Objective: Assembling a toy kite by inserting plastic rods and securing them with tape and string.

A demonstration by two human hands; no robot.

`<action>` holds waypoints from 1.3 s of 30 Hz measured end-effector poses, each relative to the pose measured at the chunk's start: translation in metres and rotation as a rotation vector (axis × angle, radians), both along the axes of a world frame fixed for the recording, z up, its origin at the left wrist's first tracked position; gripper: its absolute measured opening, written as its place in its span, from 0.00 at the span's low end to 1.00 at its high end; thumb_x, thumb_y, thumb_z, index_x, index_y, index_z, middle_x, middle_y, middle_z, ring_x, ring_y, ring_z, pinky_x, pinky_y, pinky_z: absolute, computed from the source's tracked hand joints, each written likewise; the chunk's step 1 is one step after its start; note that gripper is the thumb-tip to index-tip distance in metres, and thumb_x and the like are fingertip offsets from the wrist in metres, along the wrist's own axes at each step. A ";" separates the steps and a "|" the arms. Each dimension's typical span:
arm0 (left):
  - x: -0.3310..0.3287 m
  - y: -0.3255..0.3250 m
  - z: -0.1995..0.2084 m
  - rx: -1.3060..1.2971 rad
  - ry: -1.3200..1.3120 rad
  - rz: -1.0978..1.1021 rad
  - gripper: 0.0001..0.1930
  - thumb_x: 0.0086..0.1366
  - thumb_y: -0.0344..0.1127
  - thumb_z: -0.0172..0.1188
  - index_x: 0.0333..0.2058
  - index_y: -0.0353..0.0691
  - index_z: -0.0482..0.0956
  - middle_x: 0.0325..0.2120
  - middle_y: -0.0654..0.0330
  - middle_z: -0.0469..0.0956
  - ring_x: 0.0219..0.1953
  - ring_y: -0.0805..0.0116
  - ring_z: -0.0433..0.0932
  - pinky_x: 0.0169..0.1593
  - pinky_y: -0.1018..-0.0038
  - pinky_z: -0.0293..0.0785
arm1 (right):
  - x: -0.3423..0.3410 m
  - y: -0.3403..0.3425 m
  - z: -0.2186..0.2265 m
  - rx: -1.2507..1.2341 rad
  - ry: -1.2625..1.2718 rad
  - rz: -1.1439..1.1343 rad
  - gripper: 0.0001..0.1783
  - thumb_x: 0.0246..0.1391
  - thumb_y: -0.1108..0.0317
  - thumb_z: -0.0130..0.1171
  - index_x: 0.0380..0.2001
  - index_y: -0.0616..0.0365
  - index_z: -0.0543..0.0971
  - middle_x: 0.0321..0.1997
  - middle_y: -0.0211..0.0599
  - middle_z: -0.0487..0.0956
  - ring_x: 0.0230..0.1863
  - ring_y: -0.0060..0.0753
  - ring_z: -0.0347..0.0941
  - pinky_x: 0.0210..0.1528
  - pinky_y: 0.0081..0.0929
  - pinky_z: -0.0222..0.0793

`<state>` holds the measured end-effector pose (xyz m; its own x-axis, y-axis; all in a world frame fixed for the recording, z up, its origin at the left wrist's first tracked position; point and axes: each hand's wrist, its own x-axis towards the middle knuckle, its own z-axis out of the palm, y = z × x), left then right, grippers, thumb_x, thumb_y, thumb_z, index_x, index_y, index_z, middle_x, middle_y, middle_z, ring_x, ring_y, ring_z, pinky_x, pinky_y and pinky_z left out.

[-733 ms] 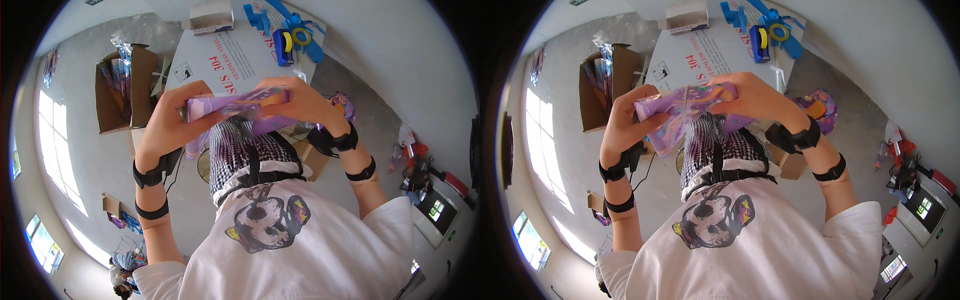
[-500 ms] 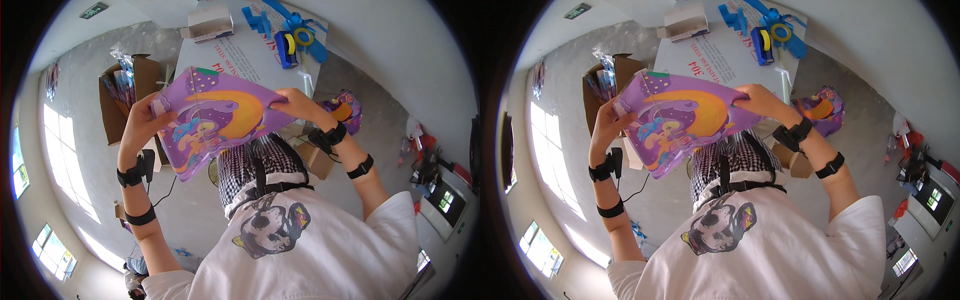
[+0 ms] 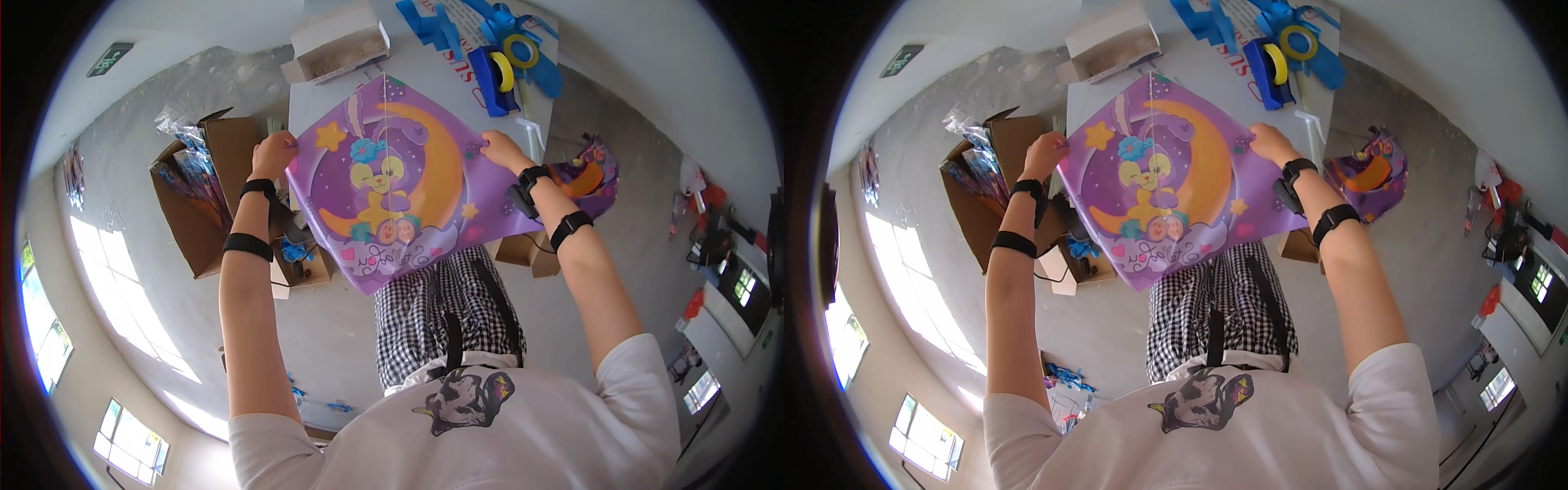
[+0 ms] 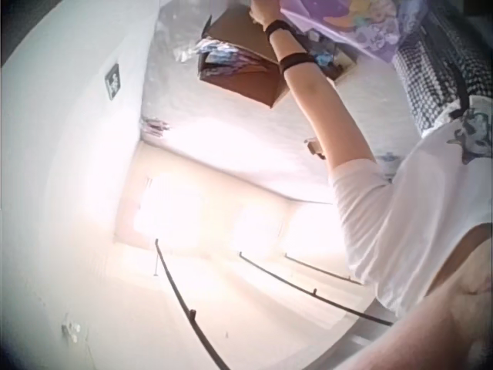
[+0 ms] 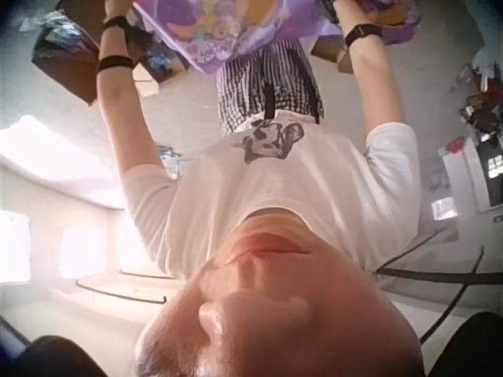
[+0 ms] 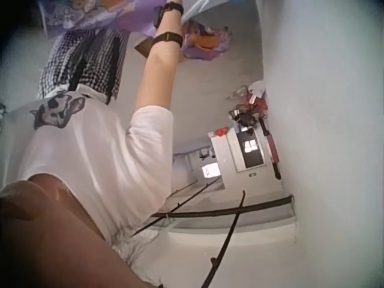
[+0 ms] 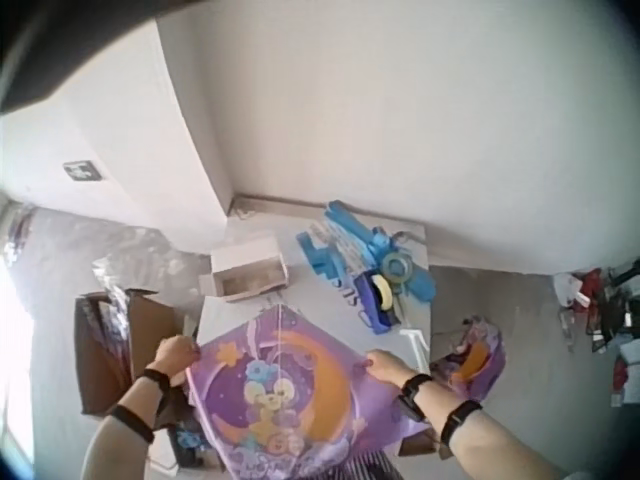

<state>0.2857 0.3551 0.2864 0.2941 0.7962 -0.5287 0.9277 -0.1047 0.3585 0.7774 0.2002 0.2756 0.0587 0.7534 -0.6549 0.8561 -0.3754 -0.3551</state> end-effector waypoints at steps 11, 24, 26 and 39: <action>0.106 0.033 -0.107 0.366 0.056 -0.045 0.15 0.63 0.34 0.62 0.49 0.46 0.78 0.45 0.58 0.81 0.52 0.59 0.77 0.60 0.59 0.63 | 0.033 0.007 -0.111 0.047 -0.421 -0.190 0.13 0.56 0.68 0.55 0.44 0.55 0.79 0.44 0.44 0.85 0.47 0.50 0.81 0.51 0.47 0.68; 0.115 -0.169 -0.088 0.068 -0.073 -0.636 0.34 0.66 0.39 0.61 0.70 0.63 0.61 0.73 0.54 0.50 0.75 0.52 0.49 0.71 0.42 0.53 | -0.003 -0.036 -0.118 0.614 -0.117 0.081 0.29 0.56 0.72 0.61 0.62 0.53 0.72 0.65 0.43 0.70 0.69 0.48 0.63 0.68 0.48 0.58; 0.104 -0.186 -0.094 -0.102 0.043 -0.623 0.36 0.66 0.38 0.60 0.71 0.69 0.58 0.75 0.56 0.43 0.77 0.50 0.42 0.69 0.32 0.51 | -0.035 -0.065 -0.115 0.537 0.140 0.333 0.31 0.57 0.72 0.60 0.66 0.49 0.69 0.70 0.41 0.66 0.72 0.47 0.59 0.70 0.50 0.56; 0.117 -0.168 -0.119 0.196 -0.167 -0.343 0.26 0.65 0.27 0.56 0.63 0.42 0.71 0.69 0.55 0.61 0.73 0.53 0.56 0.72 0.54 0.56 | -0.059 -0.174 -0.094 0.393 0.109 0.182 0.32 0.62 0.68 0.58 0.68 0.56 0.64 0.75 0.41 0.59 0.76 0.48 0.53 0.76 0.51 0.50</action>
<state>0.4028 0.1870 0.1669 0.6280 0.7182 -0.2996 0.7583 -0.4782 0.4432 0.7185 0.0260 0.1818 -0.1516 0.9380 -0.3117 0.8454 -0.0403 -0.5326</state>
